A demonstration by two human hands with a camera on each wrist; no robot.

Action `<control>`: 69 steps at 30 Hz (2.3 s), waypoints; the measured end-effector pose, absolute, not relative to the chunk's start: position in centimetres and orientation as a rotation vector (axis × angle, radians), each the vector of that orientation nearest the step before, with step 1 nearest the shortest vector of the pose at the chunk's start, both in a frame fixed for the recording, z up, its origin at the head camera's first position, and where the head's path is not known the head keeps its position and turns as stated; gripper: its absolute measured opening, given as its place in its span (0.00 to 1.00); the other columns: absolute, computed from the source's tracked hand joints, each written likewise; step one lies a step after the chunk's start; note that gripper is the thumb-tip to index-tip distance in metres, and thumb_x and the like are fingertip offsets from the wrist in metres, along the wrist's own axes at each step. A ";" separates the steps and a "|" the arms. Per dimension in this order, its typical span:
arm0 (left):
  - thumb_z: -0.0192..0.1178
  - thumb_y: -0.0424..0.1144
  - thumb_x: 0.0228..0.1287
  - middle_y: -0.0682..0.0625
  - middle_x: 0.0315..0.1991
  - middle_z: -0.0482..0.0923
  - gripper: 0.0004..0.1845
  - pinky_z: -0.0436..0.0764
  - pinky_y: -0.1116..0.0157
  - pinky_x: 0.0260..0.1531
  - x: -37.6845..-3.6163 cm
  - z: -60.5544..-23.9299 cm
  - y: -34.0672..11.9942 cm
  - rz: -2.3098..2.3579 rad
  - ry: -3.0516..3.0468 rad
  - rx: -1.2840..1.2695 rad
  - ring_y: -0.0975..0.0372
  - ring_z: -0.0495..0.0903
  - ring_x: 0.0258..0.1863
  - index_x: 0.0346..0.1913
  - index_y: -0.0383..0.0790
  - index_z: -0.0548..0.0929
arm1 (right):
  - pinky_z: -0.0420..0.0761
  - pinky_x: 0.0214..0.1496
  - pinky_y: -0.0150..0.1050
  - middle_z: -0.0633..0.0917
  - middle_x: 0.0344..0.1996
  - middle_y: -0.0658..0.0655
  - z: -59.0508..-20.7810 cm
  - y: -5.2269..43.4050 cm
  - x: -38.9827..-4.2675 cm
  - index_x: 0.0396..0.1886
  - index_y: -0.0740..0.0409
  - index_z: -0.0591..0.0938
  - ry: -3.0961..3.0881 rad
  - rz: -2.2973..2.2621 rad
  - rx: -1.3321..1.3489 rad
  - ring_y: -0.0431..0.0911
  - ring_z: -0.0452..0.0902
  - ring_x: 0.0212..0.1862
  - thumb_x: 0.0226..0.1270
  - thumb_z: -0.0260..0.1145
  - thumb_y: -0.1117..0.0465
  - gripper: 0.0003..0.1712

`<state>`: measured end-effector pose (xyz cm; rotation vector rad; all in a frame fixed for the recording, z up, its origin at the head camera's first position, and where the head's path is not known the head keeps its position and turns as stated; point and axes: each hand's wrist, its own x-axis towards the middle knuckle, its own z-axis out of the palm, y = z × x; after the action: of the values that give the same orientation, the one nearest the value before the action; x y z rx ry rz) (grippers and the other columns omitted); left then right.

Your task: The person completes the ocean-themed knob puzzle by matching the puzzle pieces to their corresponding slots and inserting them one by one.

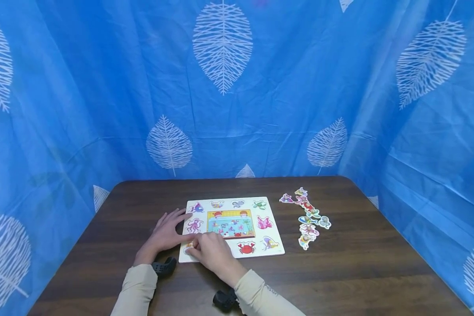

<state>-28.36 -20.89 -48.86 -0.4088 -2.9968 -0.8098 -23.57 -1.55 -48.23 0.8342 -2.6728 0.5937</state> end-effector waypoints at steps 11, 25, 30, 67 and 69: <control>0.70 0.65 0.58 0.35 0.78 0.62 0.45 0.45 0.32 0.76 -28.5 -49.1 -21.1 -0.812 -2.996 -0.420 0.37 0.53 0.79 0.74 0.43 0.73 | 0.72 0.26 0.21 0.87 0.22 0.42 -47.4 -0.7 -23.2 0.31 0.51 0.89 -2.696 0.633 0.971 0.27 0.74 0.23 0.67 0.75 0.53 0.08; 0.70 0.66 0.57 0.35 0.78 0.62 0.47 0.44 0.32 0.76 -28.7 -49.5 -21.1 -0.831 -2.989 -0.423 0.37 0.53 0.80 0.74 0.44 0.73 | 0.73 0.28 0.22 0.91 0.30 0.45 -45.9 -0.1 -23.3 0.52 0.52 0.90 -2.761 0.821 1.020 0.27 0.78 0.25 0.70 0.73 0.53 0.15; 0.70 0.65 0.58 0.35 0.78 0.62 0.46 0.44 0.31 0.76 -28.8 -49.5 -21.1 -0.810 -2.986 -0.442 0.37 0.53 0.79 0.74 0.42 0.73 | 0.76 0.33 0.24 0.91 0.33 0.44 -44.8 0.5 -23.4 0.58 0.51 0.87 -2.730 0.872 1.026 0.27 0.76 0.26 0.67 0.75 0.52 0.21; 0.70 0.66 0.57 0.34 0.79 0.58 0.49 0.43 0.33 0.77 -29.6 -49.2 -21.4 -0.853 -3.019 -0.428 0.37 0.51 0.79 0.76 0.43 0.70 | 0.82 0.36 0.34 0.90 0.43 0.49 -37.7 11.4 -27.5 0.51 0.51 0.90 -2.581 1.060 0.677 0.40 0.79 0.34 0.68 0.74 0.59 0.13; 0.70 0.66 0.57 0.34 0.79 0.58 0.49 0.43 0.33 0.77 -29.6 -49.2 -21.3 -0.857 -3.021 -0.431 0.37 0.50 0.80 0.76 0.43 0.70 | 0.82 0.36 0.35 0.90 0.44 0.49 -37.7 12.1 -27.8 0.52 0.51 0.90 -2.577 1.061 0.653 0.41 0.79 0.34 0.68 0.74 0.59 0.13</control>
<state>-29.58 -21.34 -49.16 -0.4312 -3.0210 -0.8566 -27.82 12.08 -37.69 0.6533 -2.5766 1.0606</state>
